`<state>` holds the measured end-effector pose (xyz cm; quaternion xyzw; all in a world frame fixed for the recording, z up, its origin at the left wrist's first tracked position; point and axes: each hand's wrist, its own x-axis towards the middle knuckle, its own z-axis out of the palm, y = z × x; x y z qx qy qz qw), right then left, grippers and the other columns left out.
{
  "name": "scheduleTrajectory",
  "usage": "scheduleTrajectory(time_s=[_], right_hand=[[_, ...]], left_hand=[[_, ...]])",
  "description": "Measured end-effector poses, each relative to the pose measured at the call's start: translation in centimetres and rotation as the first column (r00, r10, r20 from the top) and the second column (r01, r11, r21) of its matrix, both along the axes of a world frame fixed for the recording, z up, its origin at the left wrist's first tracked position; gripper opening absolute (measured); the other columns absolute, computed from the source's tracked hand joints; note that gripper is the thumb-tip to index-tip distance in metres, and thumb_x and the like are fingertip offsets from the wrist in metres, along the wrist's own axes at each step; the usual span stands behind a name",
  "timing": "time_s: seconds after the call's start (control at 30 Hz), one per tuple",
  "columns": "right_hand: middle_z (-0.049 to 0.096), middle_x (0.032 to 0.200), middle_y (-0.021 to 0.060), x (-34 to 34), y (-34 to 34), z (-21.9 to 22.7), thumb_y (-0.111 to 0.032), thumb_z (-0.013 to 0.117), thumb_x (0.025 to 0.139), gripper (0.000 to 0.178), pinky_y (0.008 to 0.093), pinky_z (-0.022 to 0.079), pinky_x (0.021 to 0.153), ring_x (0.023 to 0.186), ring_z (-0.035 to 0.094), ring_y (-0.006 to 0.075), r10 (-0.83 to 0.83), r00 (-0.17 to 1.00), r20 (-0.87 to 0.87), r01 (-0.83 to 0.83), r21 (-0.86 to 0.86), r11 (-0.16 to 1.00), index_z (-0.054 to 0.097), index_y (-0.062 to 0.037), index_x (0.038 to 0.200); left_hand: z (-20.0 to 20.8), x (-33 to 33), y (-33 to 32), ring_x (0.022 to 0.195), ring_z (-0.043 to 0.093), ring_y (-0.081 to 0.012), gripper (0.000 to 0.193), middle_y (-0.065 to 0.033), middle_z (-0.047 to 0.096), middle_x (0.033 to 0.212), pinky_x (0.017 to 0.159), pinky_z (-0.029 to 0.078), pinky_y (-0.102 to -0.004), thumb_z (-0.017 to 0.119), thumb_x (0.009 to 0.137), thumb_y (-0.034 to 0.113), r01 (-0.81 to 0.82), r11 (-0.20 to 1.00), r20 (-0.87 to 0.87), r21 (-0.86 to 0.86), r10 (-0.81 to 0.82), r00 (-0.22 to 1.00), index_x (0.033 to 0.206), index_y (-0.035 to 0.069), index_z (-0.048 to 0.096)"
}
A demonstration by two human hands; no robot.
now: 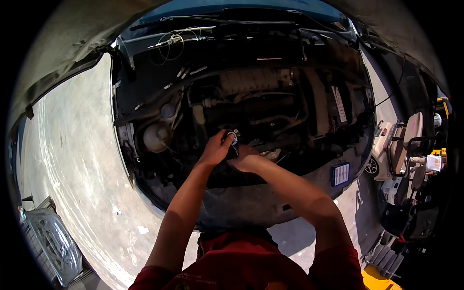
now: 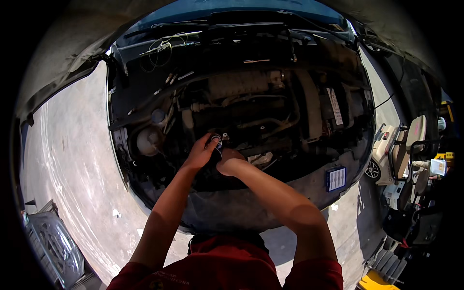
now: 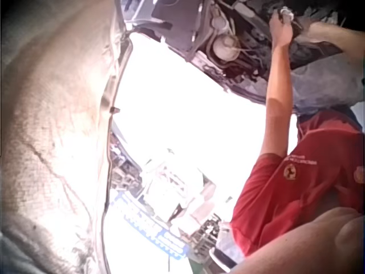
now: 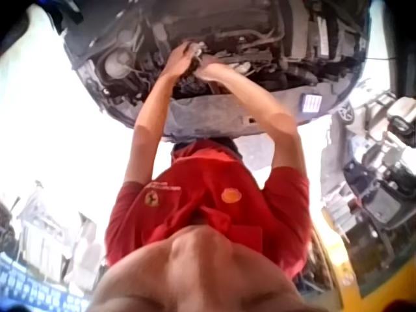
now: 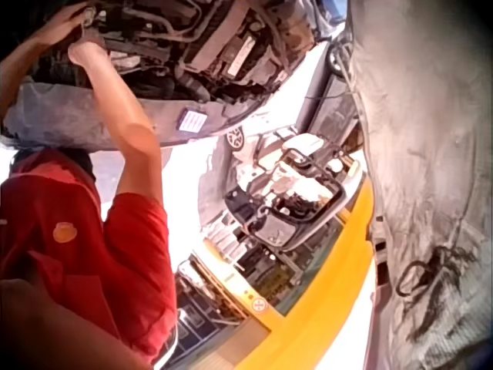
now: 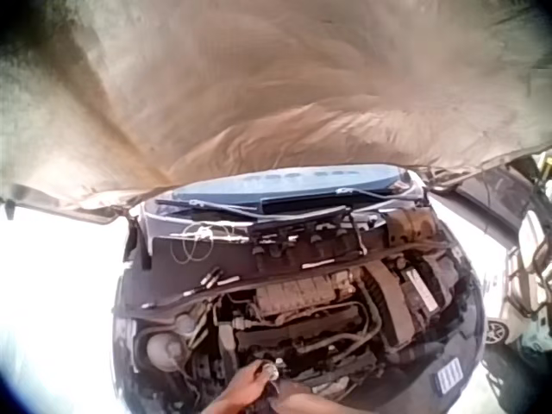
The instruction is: The person works on a car engine, using a socket wrench to loosen and remove bolts, handling an engine component, and placing it into a blue tray.
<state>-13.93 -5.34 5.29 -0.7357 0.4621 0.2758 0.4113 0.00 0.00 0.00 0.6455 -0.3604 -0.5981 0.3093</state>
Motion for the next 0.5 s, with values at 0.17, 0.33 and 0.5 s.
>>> scheduleTrajectory(time_s=[0.17,0.33,0.5], right_hand=[[0.071,0.1,0.0149,0.2,-3.4,4.5,-0.037,0.059,0.094,0.043,0.0414,0.056,0.074,0.089,0.07,0.0285,0.061,0.998,0.031,-0.053,-0.197,0.979,0.062,-0.0046,0.122],[0.071,0.093,0.0173,0.2,-2.3,1.8,-0.045,0.054,0.099,0.047,0.0427,0.054,0.071,0.087,0.07,0.0313,-0.438,0.87,0.226,0.403,0.185,0.896,0.066,-0.0021,0.114],[0.071,0.093,0.023,-0.7,-0.5,-0.8,-0.044,0.055,0.099,0.053,0.0456,0.052,0.079,0.09,0.068,0.0406,-0.378,0.835,0.399,0.409,0.01,0.913,0.063,0.0062,0.117]], left_hand=[[1.8,1.6,-0.7,0.121,0.059,-0.0316,0.072,-0.0188,0.054,0.139,0.106,0.043,-0.0501,0.052,0.101,0.051,-0.17,0.984,-0.038,0.048,0.172,0.984,0.153,0.005,0.033],[-1.5,2.8,-0.1,0.108,0.063,-0.0226,0.054,-0.0117,0.063,0.119,0.097,0.049,-0.0409,0.057,0.101,0.041,-0.233,0.969,-0.271,-0.076,0.205,0.94,0.136,0.0,0.054],[-0.4,1.9,0.1,0.111,0.062,-0.0226,0.054,-0.0121,0.064,0.12,0.095,0.049,-0.0373,0.061,0.098,0.038,-0.219,0.975,-0.265,-0.033,0.203,0.943,0.137,0.0,0.055]])
